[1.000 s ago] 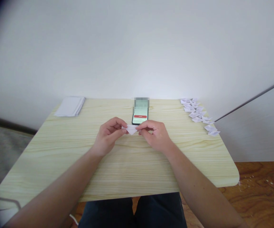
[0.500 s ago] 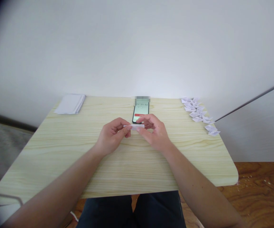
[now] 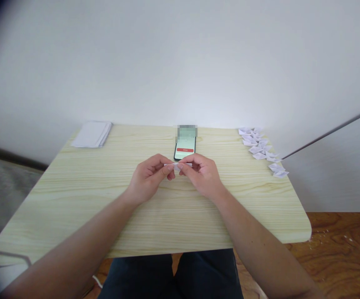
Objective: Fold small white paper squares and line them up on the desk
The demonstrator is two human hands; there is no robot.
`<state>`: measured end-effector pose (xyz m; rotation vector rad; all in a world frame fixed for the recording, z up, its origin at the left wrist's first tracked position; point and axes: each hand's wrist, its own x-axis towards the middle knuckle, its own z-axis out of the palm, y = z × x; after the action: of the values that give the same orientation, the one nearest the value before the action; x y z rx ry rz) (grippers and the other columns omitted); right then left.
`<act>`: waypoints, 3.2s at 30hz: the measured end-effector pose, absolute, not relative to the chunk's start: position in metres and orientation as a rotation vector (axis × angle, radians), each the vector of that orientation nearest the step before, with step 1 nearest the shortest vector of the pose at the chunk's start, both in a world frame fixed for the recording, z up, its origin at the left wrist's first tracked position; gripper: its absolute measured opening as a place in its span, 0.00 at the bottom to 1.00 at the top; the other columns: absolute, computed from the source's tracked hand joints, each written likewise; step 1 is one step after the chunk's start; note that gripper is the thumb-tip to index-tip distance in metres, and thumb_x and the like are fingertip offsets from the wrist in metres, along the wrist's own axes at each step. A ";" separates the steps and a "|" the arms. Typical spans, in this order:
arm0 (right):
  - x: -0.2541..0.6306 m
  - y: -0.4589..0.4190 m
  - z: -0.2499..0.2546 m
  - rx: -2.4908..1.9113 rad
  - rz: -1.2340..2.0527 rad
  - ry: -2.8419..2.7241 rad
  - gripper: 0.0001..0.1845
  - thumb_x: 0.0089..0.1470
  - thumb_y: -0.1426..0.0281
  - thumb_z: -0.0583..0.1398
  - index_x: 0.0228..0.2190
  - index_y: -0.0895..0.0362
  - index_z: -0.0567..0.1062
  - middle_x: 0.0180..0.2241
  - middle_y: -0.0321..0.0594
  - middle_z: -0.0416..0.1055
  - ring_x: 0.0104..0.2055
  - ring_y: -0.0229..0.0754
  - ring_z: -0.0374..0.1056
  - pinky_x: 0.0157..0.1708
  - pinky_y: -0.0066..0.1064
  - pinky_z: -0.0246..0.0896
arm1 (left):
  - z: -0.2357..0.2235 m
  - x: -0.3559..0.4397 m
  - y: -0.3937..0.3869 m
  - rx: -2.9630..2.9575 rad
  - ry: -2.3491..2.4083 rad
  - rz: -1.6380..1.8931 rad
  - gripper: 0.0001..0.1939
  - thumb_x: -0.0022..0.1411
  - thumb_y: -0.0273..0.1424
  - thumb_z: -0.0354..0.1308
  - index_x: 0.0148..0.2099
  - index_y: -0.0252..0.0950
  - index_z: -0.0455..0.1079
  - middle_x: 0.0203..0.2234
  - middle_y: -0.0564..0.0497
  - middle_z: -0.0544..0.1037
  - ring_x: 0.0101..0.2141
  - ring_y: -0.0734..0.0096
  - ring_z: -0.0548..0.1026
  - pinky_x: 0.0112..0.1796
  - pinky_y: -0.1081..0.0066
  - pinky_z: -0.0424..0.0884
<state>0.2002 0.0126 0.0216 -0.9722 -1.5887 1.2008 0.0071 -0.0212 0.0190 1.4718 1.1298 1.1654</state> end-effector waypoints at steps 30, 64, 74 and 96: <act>0.209 0.020 0.024 -1.061 1.220 -1.654 0.14 0.56 0.58 0.67 0.34 0.55 0.82 0.27 0.39 0.80 0.30 0.41 0.75 0.32 0.32 0.69 | 0.027 0.004 -0.020 1.352 1.101 1.205 0.11 0.68 0.38 0.58 0.38 0.34 0.70 0.26 0.50 0.80 0.29 0.69 0.76 0.36 0.68 0.71; 0.203 0.016 0.022 -0.957 1.108 -1.697 0.11 0.57 0.64 0.66 0.42 0.50 0.82 0.39 0.41 0.81 0.40 0.43 0.76 0.39 0.36 0.73 | 0.023 0.002 -0.017 1.479 1.294 1.154 0.14 0.67 0.41 0.59 0.34 0.37 0.71 0.23 0.54 0.73 0.26 0.72 0.69 0.29 0.72 0.62; 0.201 0.014 0.025 -0.902 0.843 -1.819 0.08 0.59 0.69 0.64 0.41 0.49 0.82 0.39 0.40 0.77 0.39 0.42 0.72 0.38 0.36 0.69 | 0.019 0.006 -0.018 1.528 1.346 1.173 0.12 0.66 0.41 0.59 0.40 0.37 0.75 0.23 0.53 0.74 0.25 0.72 0.69 0.27 0.73 0.63; 0.197 0.012 0.020 -0.875 0.575 -1.857 0.07 0.58 0.74 0.64 0.38 0.51 0.80 0.36 0.39 0.76 0.34 0.41 0.69 0.35 0.36 0.66 | 0.014 0.006 -0.019 1.557 1.363 1.176 0.12 0.69 0.42 0.57 0.43 0.38 0.73 0.25 0.54 0.73 0.26 0.74 0.69 0.29 0.72 0.63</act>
<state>0.1972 0.0116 0.0201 -0.8753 -1.8569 0.5751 0.0065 -0.0188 0.0144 1.5567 1.3629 1.1761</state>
